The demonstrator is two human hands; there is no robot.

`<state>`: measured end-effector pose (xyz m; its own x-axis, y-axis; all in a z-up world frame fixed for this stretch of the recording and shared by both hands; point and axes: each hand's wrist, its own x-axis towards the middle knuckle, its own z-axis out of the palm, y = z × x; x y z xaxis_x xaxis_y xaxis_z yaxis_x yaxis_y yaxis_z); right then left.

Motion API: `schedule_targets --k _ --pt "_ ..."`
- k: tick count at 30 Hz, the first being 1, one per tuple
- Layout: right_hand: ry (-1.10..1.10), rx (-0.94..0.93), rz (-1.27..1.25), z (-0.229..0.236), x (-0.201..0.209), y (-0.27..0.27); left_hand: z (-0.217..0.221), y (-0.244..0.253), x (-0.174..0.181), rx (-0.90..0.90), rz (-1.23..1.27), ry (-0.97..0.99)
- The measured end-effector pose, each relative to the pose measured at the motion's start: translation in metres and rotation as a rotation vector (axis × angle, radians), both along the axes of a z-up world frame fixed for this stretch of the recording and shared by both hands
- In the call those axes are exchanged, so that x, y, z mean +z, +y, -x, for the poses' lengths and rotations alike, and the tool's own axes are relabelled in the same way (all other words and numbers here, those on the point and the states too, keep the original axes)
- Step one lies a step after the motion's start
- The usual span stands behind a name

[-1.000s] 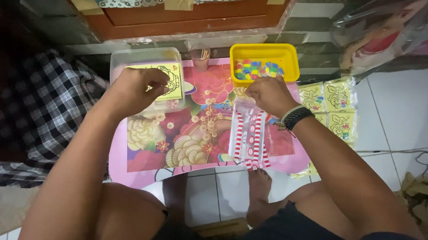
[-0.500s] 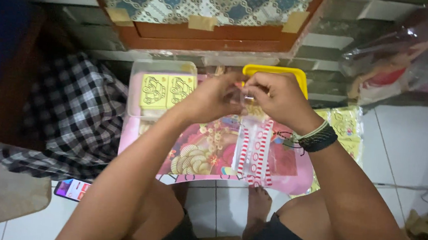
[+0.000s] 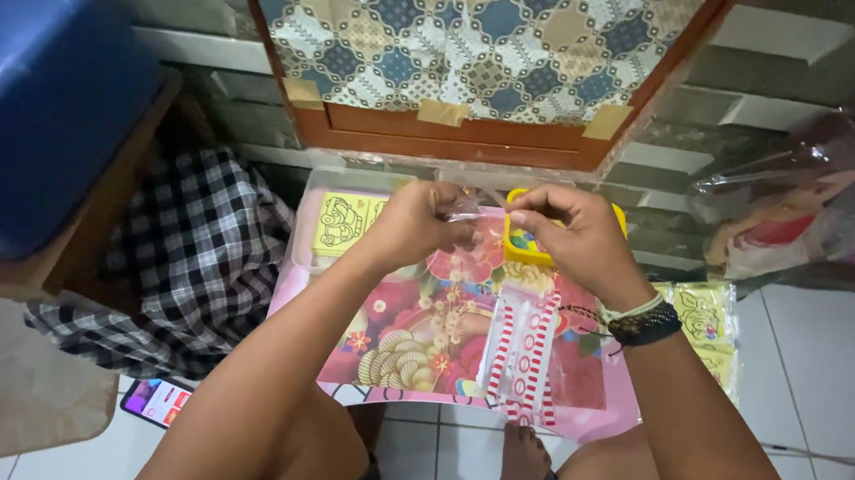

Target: The person puts a small toy car card into a clear plastic sleeve and then adds several small colorful plastic pieces by hand.

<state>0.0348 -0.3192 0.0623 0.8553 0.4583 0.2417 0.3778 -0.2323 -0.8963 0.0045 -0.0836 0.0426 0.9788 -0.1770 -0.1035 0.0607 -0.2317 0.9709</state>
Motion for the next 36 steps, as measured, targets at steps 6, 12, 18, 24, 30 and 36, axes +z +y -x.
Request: schedule_targets --k 6,12,18,24,30,36 --pt "-0.379 -0.047 0.167 0.001 -0.01 0.012 -0.001 0.01 -0.012 0.183 -0.446 -0.416" --pt "-0.068 -0.169 0.081 0.016 -0.001 0.032 -0.008 0.02 -0.027 0.399 -0.874 -0.922" --pt "0.396 0.07 -0.218 0.013 0.001 0.03 0.006 0.019 -0.005 0.347 -0.8 -1.148" --pt "0.206 -0.011 -0.187 0.003 -0.006 0.012 0.011 0.02 0.003 -0.046 -0.034 -0.718" --pt "0.113 0.098 -0.261 0.01 -0.006 0.012 0.01 0.017 -0.001 -0.187 -0.086 -0.461" --pt "0.04 0.1 -0.089 0.002 -0.014 0.01 -0.001 0.012 -0.007 0.136 -0.002 -0.309"
